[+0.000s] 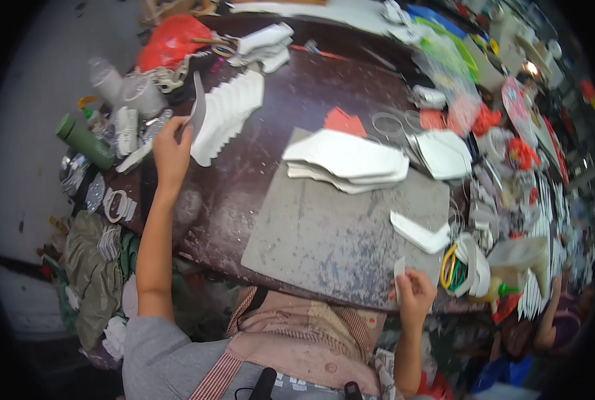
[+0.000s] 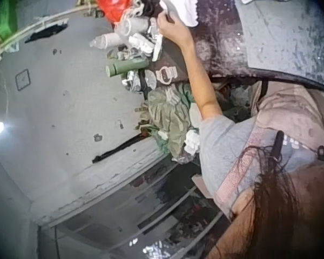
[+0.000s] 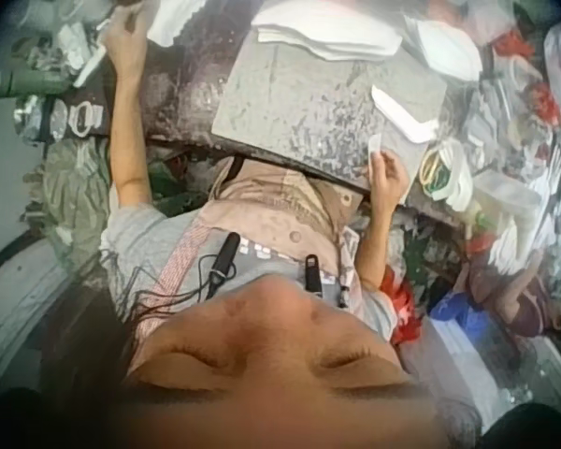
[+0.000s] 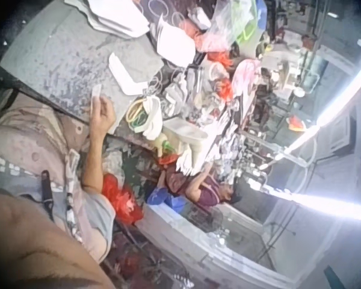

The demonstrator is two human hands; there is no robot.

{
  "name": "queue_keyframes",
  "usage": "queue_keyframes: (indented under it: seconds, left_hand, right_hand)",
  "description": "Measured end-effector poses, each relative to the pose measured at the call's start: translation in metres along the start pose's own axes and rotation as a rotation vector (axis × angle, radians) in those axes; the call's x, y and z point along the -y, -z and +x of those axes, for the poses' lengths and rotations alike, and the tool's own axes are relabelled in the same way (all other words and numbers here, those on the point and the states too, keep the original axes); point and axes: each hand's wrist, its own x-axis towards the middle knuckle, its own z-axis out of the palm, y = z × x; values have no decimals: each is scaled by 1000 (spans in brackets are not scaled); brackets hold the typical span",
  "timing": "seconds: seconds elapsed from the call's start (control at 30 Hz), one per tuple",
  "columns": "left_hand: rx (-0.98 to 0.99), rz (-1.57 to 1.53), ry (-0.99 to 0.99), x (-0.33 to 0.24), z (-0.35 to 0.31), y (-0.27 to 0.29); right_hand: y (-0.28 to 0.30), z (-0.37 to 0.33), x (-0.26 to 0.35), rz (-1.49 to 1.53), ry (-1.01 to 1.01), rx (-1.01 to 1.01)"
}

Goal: The person repeatedly picks up white fabric pieces from a pile on the table, aligns them, and places them into a neat stack. The person handles the pieces one at a time, ensuring they are aligned before adding them to the growing stack.

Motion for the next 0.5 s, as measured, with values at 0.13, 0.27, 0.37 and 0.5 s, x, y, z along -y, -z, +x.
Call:
queue_keyframes:
  seconds: [0.13,0.27,0.37,0.5]
  left_hand:
    - [258,-164,-655,-109,-73,-6]
    - [785,-150,-891,-122,-153,-24]
    - [844,-150,-756,-125,-157,-8]
    - [747,-125,-629,-120,-179,7]
  right_hand:
    - [3,8,9,62,-82,1]
    - [10,8,24,177,-79,27]
    - [-4,4,58,50,-116,143]
    - [-60,21,83,-283,-47,554]
